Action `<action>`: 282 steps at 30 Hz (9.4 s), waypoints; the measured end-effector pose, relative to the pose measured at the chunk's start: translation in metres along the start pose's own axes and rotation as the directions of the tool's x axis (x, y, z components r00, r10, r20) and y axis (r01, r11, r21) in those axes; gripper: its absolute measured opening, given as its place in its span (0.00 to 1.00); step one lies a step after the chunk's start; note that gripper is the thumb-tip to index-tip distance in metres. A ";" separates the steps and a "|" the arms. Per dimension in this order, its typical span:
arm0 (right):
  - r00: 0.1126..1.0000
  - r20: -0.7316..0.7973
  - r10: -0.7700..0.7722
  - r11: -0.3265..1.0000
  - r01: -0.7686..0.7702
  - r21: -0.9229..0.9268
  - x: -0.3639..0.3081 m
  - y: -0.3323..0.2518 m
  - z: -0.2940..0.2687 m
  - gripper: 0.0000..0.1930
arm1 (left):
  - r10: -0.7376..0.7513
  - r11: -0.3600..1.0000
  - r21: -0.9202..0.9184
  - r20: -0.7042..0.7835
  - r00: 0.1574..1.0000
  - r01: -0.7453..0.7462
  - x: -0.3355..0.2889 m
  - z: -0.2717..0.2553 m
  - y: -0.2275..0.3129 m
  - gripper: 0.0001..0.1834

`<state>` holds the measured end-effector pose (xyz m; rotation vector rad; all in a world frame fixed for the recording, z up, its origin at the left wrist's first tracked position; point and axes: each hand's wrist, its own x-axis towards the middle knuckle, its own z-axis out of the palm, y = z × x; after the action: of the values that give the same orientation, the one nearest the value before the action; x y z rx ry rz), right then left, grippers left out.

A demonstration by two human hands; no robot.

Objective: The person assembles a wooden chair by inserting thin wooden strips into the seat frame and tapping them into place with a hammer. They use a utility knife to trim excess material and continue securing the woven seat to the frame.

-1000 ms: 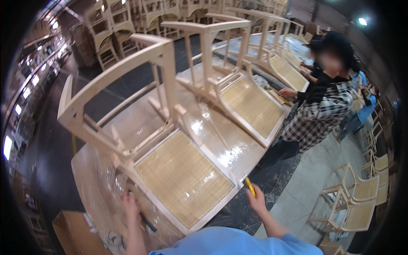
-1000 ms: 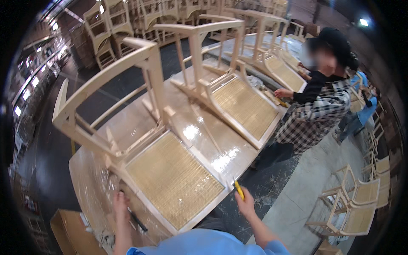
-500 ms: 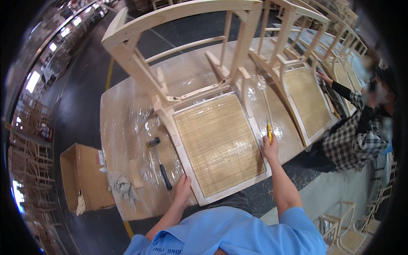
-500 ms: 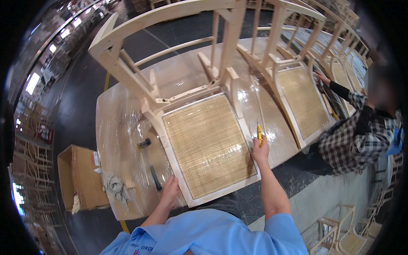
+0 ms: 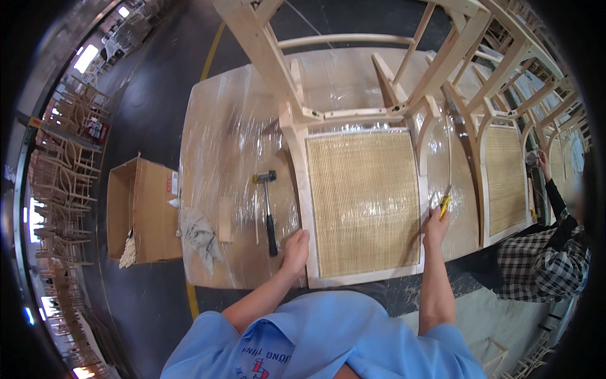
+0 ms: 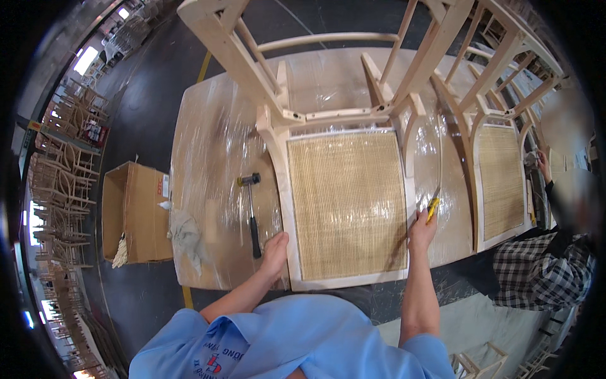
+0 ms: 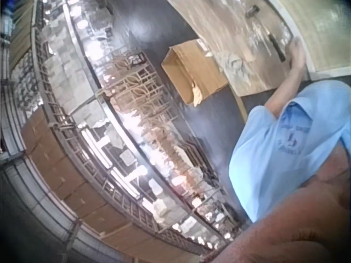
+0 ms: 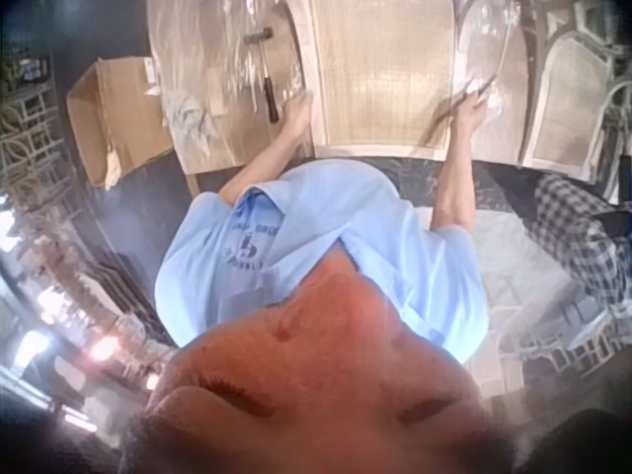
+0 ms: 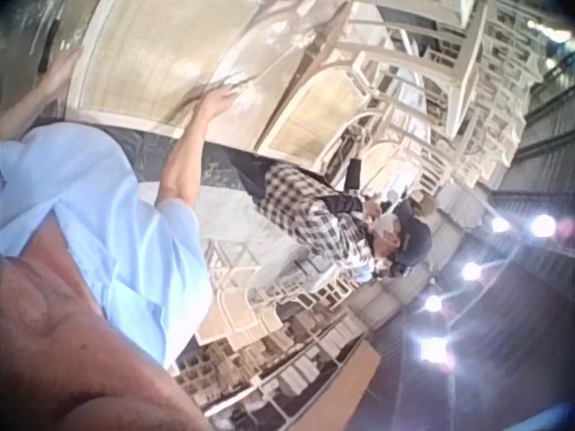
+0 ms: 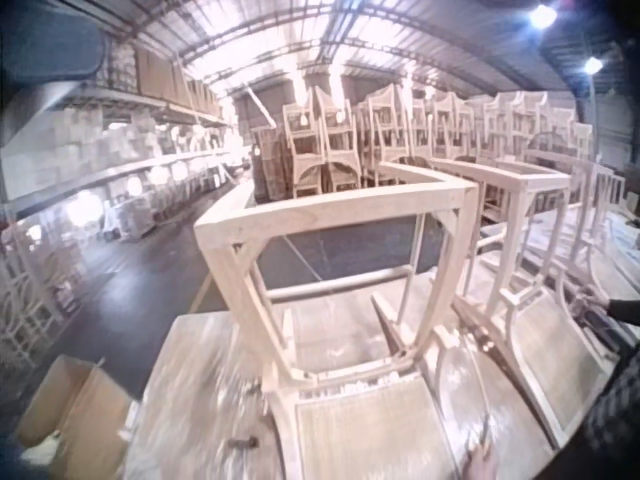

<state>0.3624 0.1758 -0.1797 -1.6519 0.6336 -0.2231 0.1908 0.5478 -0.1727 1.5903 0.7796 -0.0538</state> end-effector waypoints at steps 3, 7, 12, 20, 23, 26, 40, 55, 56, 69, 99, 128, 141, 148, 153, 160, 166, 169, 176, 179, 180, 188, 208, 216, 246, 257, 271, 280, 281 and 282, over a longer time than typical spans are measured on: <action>1.000 0.012 0.010 0.998 -0.009 -0.062 0.003 -0.001 -0.005 0.14 | -0.084 0.995 0.065 0.101 0.991 0.077 0.007 -0.006 0.014 0.21; 0.990 0.137 0.038 0.999 -0.042 0.030 0.000 -0.010 0.007 0.13 | -0.093 0.989 -0.104 0.088 0.992 0.102 0.017 -0.023 0.003 0.19; 0.968 0.252 0.000 0.999 -0.010 0.041 -0.008 -0.012 -0.026 0.16 | -0.153 0.972 -0.163 0.114 0.982 0.170 0.001 -0.015 0.035 0.18; 0.962 0.256 -0.099 0.994 0.083 0.072 -0.104 -0.012 -0.052 0.14 | 0.389 0.877 0.331 -0.062 0.919 -0.348 0.039 -0.020 0.048 0.13; 0.948 0.309 -0.075 0.997 0.076 0.009 -0.140 -0.004 -0.071 0.13 | 0.447 0.793 0.471 -0.017 0.894 -0.387 0.048 -0.006 0.075 0.10; 0.937 0.350 -0.014 0.997 0.037 -0.062 -0.166 -0.003 -0.079 0.12 | 0.491 0.703 0.577 0.030 0.871 -0.416 0.054 -0.002 0.084 0.09; 0.914 0.402 -0.050 0.954 0.163 -0.252 -0.194 -0.012 -0.086 0.18 | 0.595 0.534 0.704 0.081 0.799 -0.469 0.041 0.010 0.075 0.15; 0.918 0.318 -0.236 0.910 0.324 -0.258 -0.226 -0.017 -0.227 0.22 | 0.468 0.745 0.508 0.063 0.882 -0.432 0.008 0.026 0.081 0.27; 0.925 0.305 -0.226 0.912 0.311 -0.266 -0.232 -0.010 -0.240 0.23 | 0.438 0.766 0.490 0.075 0.896 -0.416 0.004 0.030 0.079 0.27; 0.885 0.368 -0.285 0.914 0.367 -0.174 -0.266 0.014 -0.239 0.23 | 0.235 0.844 0.463 0.135 0.962 -0.272 -0.028 0.050 0.087 0.27; 0.851 0.506 0.139 0.984 -0.062 -0.166 -0.318 -0.017 0.044 0.22 | 0.093 0.993 0.017 0.464 0.881 -0.114 0.123 -0.023 0.061 0.34; 0.877 0.437 0.202 0.979 -0.168 -0.114 -0.289 -0.032 0.094 0.22 | 0.613 0.572 0.443 0.328 0.718 -0.691 0.089 -0.013 0.073 0.06; 0.945 0.306 0.116 0.993 -0.115 -0.020 -0.292 -0.026 0.033 0.22 | 0.556 0.537 0.446 0.452 0.698 -0.716 0.065 -0.044 0.089 0.05; 0.960 -0.124 0.252 0.953 -0.268 -0.144 -0.339 0.008 -0.127 0.21 | 0.043 0.418 0.774 0.506 0.861 -0.476 -0.020 -0.243 0.061 0.09; 0.907 -0.240 0.345 0.912 -0.385 -0.143 -0.355 0.023 -0.160 0.22 | -0.258 0.139 0.946 0.321 0.911 -0.294 -0.063 -0.303 0.052 0.12; 0.971 0.094 0.219 0.957 -0.195 -0.215 -0.333 0.018 -0.124 0.23 | 0.050 0.527 0.685 0.566 0.823 -0.503 -0.047 -0.175 0.048 0.19; 0.933 0.308 0.184 0.973 -0.129 -0.192 -0.318 -0.001 -0.102 0.23 | 0.125 0.687 0.613 0.429 0.894 -0.390 -0.061 -0.061 0.004 0.21; 0.929 0.337 0.155 0.978 -0.096 -0.186 -0.319 -0.004 -0.119 0.23 | 0.238 0.493 0.702 0.459 0.856 -0.514 -0.089 -0.067 -0.016 0.25; 0.910 0.370 0.185 0.970 -0.109 -0.217 -0.324 0.002 -0.155 0.22 | -0.033 0.557 0.721 0.515 0.856 -0.412 -0.119 -0.090 -0.011 0.18; 0.895 0.413 0.171 0.974 -0.092 -0.206 -0.326 0.003 -0.159 0.22 | 0.127 0.571 0.698 0.446 0.886 -0.433 -0.101 -0.078 0.005 0.22; 0.890 0.427 0.162 0.978 -0.088 -0.190 -0.325 0.003 -0.159 0.22 | 0.240 0.547 0.696 0.401 0.884 -0.465 -0.087 -0.072 0.010 0.24; 0.861 0.507 0.042 0.985 0.050 -0.168 -0.313 -0.008 -0.154 0.22 | 0.460 0.160 0.714 0.558 0.691 -0.682 -0.024 -0.055 0.017 0.29; 0.784 0.620 0.006 0.984 0.106 -0.143 -0.318 -0.003 -0.115 0.24 | 0.477 0.613 0.564 0.292 0.829 -0.552 -0.115 -0.095 -0.025 0.05; 0.620 0.784 -0.027 0.823 0.459 -0.335 -0.339 -0.011 0.040 0.30 | 0.247 0.868 0.412 0.121 0.961 -0.275 -0.134 -0.179 -0.042 0.13; 0.838 0.545 -0.034 0.772 0.368 -0.518 -0.381 -0.051 0.065 0.15 | 0.603 0.368 0.927 -0.181 0.777 -0.069 -0.018 -0.561 0.151 0.16; 0.956 0.170 -0.241 0.705 0.292 -0.646 -0.150 -0.087 -0.030 0.12 | 0.474 0.651 0.657 0.038 0.879 -0.380 -0.014 -0.393 0.154 0.16; 0.997 0.070 0.036 0.494 0.043 -0.869 0.077 -0.004 -0.031 0.16 | 0.174 0.786 0.597 0.036 0.984 -0.161 -0.122 -0.169 0.129 0.19; 0.952 0.039 -0.304 0.902 0.300 -0.311 -0.032 0.032 -0.102 0.06 | 0.313 0.709 0.509 0.394 0.864 -0.488 -0.121 -0.103 0.135 0.15; 0.977 0.111 -0.185 0.935 0.209 -0.287 -0.074 0.024 -0.094 0.06 | 0.362 0.669 0.490 0.442 0.820 -0.559 -0.124 -0.096 0.136 0.14; 0.934 0.200 -0.296 0.869 0.351 -0.349 -0.116 0.013 -0.082 0.06 | 0.345 0.667 0.451 0.518 0.783 -0.593 -0.121 -0.087 0.139 0.15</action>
<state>0.2227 0.1659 -0.1525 -2.1317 0.2949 -0.2331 0.1333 0.5769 0.0210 2.2593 -0.0308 -0.2483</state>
